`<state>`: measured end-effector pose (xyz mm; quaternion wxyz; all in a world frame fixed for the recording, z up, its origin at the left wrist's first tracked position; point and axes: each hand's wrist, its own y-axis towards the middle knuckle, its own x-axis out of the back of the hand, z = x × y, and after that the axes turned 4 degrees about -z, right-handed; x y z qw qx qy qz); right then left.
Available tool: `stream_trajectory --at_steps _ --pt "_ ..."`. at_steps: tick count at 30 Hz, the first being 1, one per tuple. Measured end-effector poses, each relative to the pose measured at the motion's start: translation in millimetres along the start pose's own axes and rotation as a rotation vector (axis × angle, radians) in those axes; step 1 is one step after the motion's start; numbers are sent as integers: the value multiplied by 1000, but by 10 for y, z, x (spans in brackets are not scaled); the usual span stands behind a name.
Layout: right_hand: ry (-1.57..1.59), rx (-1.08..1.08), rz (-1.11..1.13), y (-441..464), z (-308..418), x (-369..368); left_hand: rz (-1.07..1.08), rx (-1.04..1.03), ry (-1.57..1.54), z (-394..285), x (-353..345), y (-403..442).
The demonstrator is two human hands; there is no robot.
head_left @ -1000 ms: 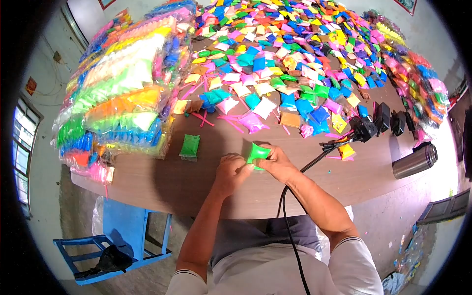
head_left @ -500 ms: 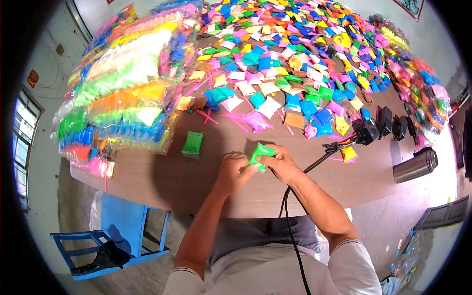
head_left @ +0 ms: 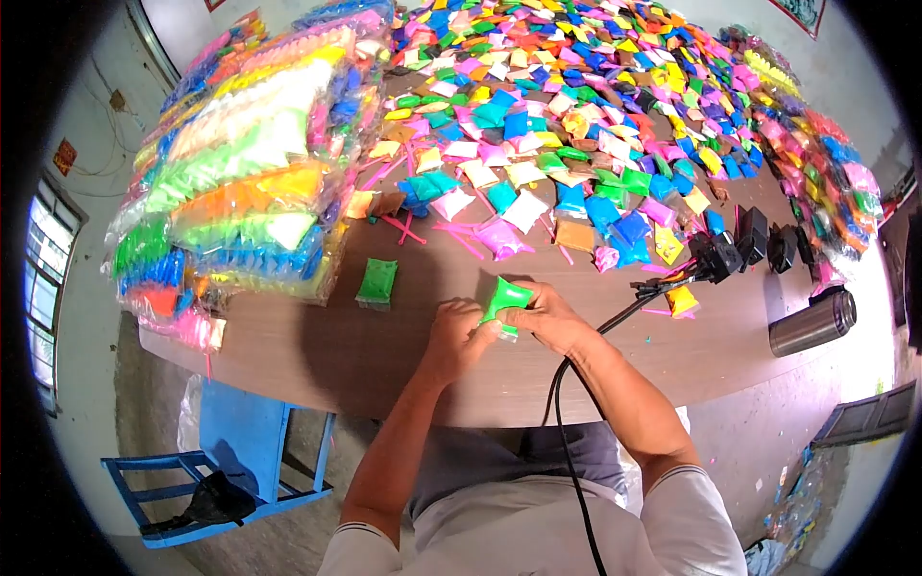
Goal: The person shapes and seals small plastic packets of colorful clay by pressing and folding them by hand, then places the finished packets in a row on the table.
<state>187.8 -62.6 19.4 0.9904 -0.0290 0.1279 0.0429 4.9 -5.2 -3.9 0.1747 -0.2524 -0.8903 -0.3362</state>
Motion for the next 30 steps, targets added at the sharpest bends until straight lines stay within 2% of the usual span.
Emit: stream_trajectory --at_steps 3,10,13,15,21,30 --pt "-23 -1 36 29 -147 84 8 -44 28 -26 -2 5" --pt "97 -18 -70 -11 -104 11 -13 -18 20 -45 11 -12" --pt "182 -38 -69 -11 -89 34 -48 61 -71 -48 15 -24" --pt "215 -52 -57 0 -100 47 -34 338 -279 -52 33 -36" --pt "169 -15 -34 -10 -60 30 -1 172 -143 -85 42 9" --pt "32 13 25 -33 -15 6 32 139 -94 -101 65 12"
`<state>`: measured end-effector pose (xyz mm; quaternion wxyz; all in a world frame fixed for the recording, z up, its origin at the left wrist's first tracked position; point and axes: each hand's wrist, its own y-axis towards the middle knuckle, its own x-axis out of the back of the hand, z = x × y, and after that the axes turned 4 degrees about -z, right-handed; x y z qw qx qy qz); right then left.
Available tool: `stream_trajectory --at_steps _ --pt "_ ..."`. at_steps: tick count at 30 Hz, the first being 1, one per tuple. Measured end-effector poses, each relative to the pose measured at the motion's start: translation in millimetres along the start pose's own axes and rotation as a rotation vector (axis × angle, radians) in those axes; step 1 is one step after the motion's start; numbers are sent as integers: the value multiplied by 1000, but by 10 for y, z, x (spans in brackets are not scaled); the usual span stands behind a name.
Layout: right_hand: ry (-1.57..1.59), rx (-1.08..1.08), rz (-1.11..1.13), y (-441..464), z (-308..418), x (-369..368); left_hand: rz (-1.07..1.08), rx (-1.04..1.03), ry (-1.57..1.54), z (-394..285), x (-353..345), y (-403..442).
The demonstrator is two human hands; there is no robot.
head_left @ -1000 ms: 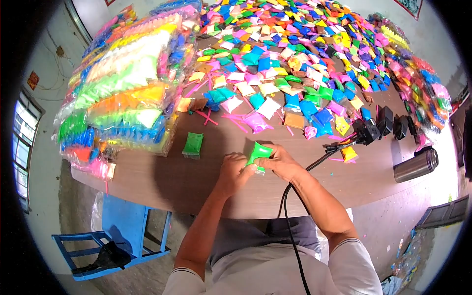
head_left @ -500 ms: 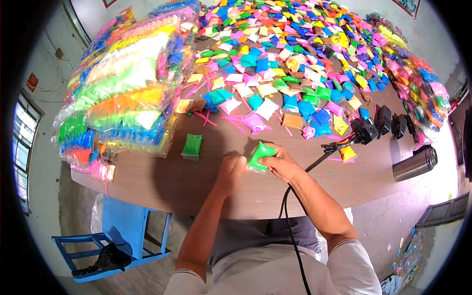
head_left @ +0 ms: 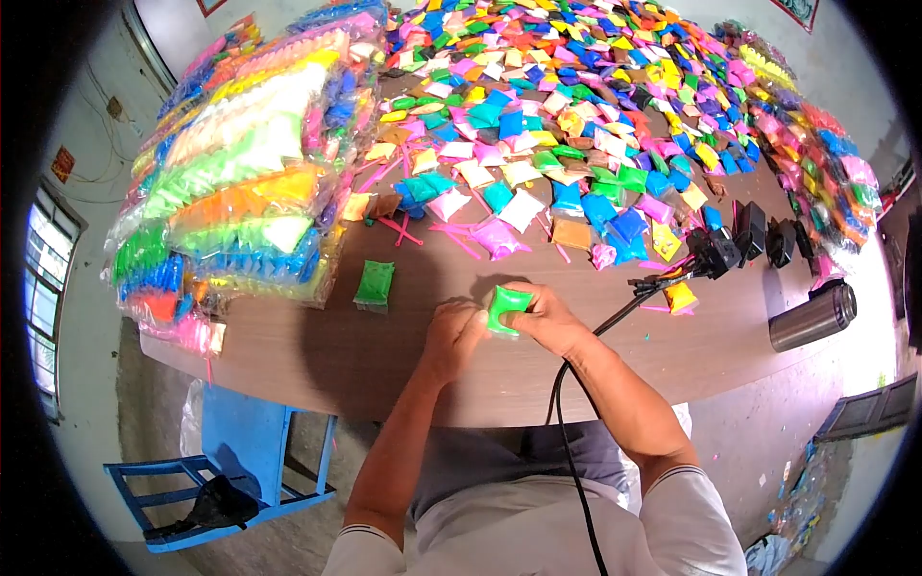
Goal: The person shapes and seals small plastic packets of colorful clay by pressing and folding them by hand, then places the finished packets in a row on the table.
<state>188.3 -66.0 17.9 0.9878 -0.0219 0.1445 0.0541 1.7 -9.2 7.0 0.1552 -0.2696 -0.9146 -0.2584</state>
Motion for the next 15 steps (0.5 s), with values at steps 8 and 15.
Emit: stream_trajectory --at_steps 8,15 --pt "20 120 -49 -11 -90 -33 -47 44 -57 4 -4 -9" --pt "385 111 -6 -5 -4 5 -42 -2 -147 31 -19 -5"
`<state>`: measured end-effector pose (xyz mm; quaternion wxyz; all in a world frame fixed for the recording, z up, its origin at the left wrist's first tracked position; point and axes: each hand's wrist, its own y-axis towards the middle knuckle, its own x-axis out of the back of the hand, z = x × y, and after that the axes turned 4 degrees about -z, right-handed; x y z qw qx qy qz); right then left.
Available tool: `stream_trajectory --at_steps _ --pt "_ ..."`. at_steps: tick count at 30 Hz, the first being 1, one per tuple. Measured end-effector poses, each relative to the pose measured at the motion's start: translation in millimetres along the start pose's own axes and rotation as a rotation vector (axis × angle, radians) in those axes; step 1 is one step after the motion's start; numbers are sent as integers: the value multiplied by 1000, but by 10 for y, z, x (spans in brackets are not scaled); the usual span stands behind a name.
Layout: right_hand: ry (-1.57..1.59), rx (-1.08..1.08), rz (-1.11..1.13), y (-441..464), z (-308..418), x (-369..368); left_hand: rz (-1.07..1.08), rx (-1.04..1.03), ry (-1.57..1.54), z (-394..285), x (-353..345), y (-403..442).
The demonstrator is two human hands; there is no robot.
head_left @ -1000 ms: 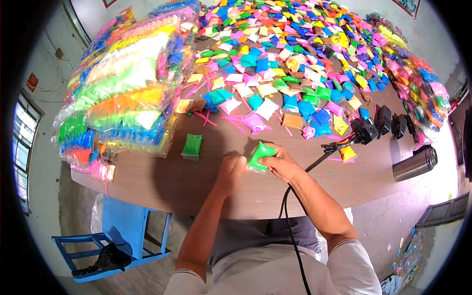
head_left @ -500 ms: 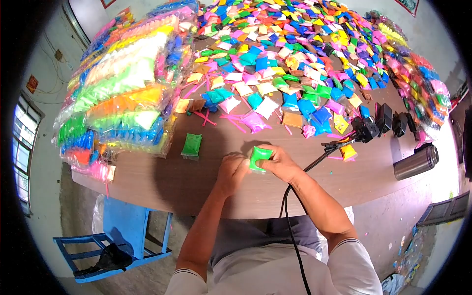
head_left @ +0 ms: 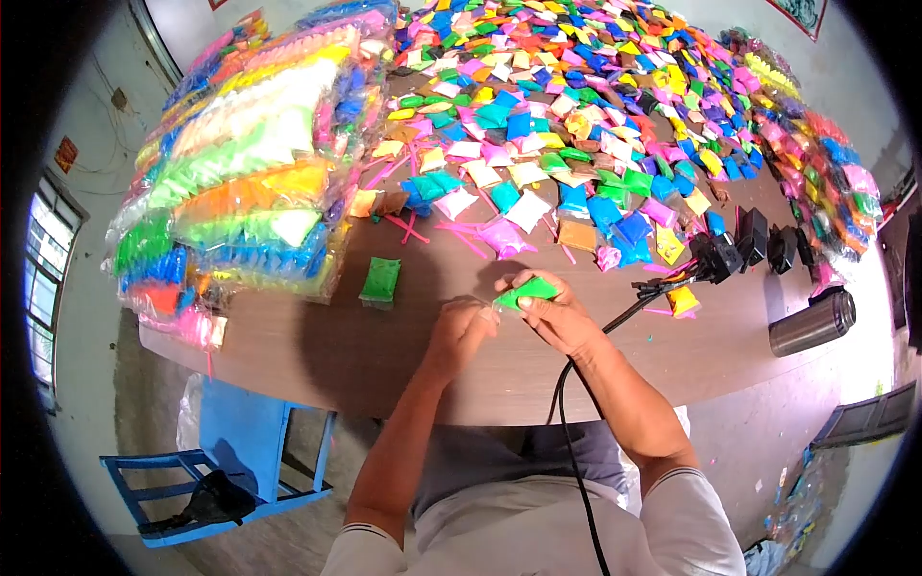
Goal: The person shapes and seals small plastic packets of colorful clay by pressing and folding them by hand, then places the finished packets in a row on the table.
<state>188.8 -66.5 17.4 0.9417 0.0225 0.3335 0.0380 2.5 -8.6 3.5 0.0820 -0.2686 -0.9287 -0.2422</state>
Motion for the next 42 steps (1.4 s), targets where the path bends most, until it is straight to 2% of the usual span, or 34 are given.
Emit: stream_trajectory --at_steps 1,3,6,9,11,12,14,17,20,21,23,27,30,32,34,37,39,42 --pt "8 1 3 4 -12 26 -1 0 -2 -17 -2 -1" --pt "16 1 6 14 -63 90 -45 151 -95 -68 3 -10" --pt "-84 -40 -45 21 -136 138 -131 263 -120 -68 -16 -61" --pt "-94 -21 -29 37 -99 85 -150 285 -213 -61 -35 -66" --pt "-294 -14 -21 32 -78 35 -145 246 -142 -59 -19 -63" --pt "-293 -14 -22 36 -85 29 -139 207 -70 -61 -8 -61" --pt "-539 83 16 45 -95 16 -79 179 -42 -67 25 -35" --pt "-563 3 -82 10 -107 -76 -31 124 -39 -38 12 -24" --pt "-669 -31 -64 9 -81 -75 -34 85 -43 -54 16 -14" --pt "-668 -30 -64 3 -85 -74 -27 70 -24 -72 20 -9" --pt "-583 117 -70 -8 -95 -69 -51 72 -1 -125 17 -4" --pt "-552 113 12 -11 34 -22 -121 134 -32 -91 -11 -42" --pt "-567 117 93 6 -3 47 -75 109 -49 -82 5 -24" --pt "-276 36 36 9 -23 19 -18 112 9 -90 21 7" --pt "-264 45 68 45 -89 105 36 114 69 -88 32 15" --pt "-234 53 73 32 -88 67 -25 71 102 -146 17 10" --pt "-216 52 47 -5 -57 -43 -92 264 -32 -240 18 -5" --pt "-176 42 -35 -32 -74 -114 -121 254 -73 -122 -33 -30"
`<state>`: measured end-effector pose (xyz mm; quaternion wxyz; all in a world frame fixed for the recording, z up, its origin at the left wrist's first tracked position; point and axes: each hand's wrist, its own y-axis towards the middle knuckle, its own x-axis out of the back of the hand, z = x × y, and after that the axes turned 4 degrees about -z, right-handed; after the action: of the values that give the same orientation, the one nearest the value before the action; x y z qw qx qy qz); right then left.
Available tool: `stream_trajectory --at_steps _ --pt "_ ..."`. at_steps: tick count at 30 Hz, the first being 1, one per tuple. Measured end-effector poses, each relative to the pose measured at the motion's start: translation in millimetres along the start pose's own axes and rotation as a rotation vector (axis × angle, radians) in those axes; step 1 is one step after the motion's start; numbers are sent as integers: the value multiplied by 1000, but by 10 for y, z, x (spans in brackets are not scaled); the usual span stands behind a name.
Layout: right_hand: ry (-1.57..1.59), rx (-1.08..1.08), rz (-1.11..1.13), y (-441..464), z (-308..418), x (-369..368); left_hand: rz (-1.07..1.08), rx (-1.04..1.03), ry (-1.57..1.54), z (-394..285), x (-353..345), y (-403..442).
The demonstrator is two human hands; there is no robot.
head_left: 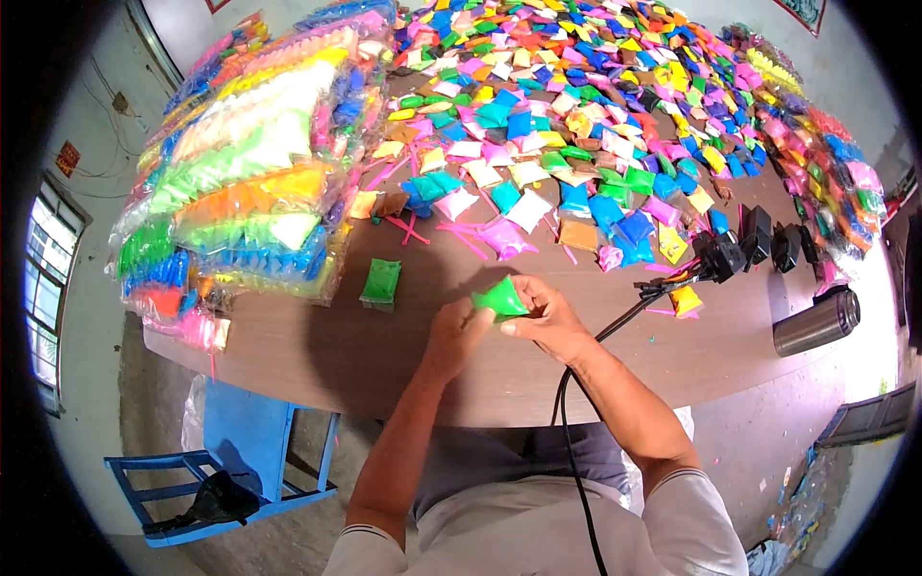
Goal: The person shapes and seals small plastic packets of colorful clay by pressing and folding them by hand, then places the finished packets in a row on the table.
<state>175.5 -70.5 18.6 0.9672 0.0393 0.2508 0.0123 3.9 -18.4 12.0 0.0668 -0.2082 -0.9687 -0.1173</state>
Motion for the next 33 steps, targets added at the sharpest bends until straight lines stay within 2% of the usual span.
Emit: stream_trajectory --at_steps 1,3,4,6,7,9,12,14,15,17,18,20,28,30,32,33 --pt "-98 -3 -34 15 -67 41 0 1 1 17 7 -8" --pt "-195 -6 -68 37 -144 86 76 -132 417 30 27 -22" --pt "-144 -22 -61 48 -157 97 76 -132 418 61 16 -34" --pt "-95 -37 -54 62 -143 108 -42 -295 378 111 -20 -45" --pt "-111 -64 -45 56 -119 107 -42 -296 376 109 -5 -27" --pt "-129 -92 -40 52 -98 130 160 -233 288 91 47 23" --pt "-241 -117 -23 68 -107 182 79 -247 249 191 30 40" --pt "159 -162 18 81 -113 187 94 -180 161 106 52 41" --pt "158 -163 21 80 -84 129 109 -111 75 33 61 37" --pt "172 -138 -124 56 -18 -9 80 -104 87 -10 54 17" --pt "172 -138 -125 48 -28 -5 53 -98 100 -15 48 12" --pt "-110 -50 -75 43 -66 24 57 -153 161 26 42 15" --pt "-84 -93 -107 80 -144 126 129 -263 246 62 17 37" --pt "-99 -121 -120 97 -115 138 61 -273 270 90 -12 24" --pt "153 -242 -181 128 -87 164 75 -290 298 75 -9 28" --pt "154 -239 -182 126 -69 140 87 -306 325 67 -7 33"
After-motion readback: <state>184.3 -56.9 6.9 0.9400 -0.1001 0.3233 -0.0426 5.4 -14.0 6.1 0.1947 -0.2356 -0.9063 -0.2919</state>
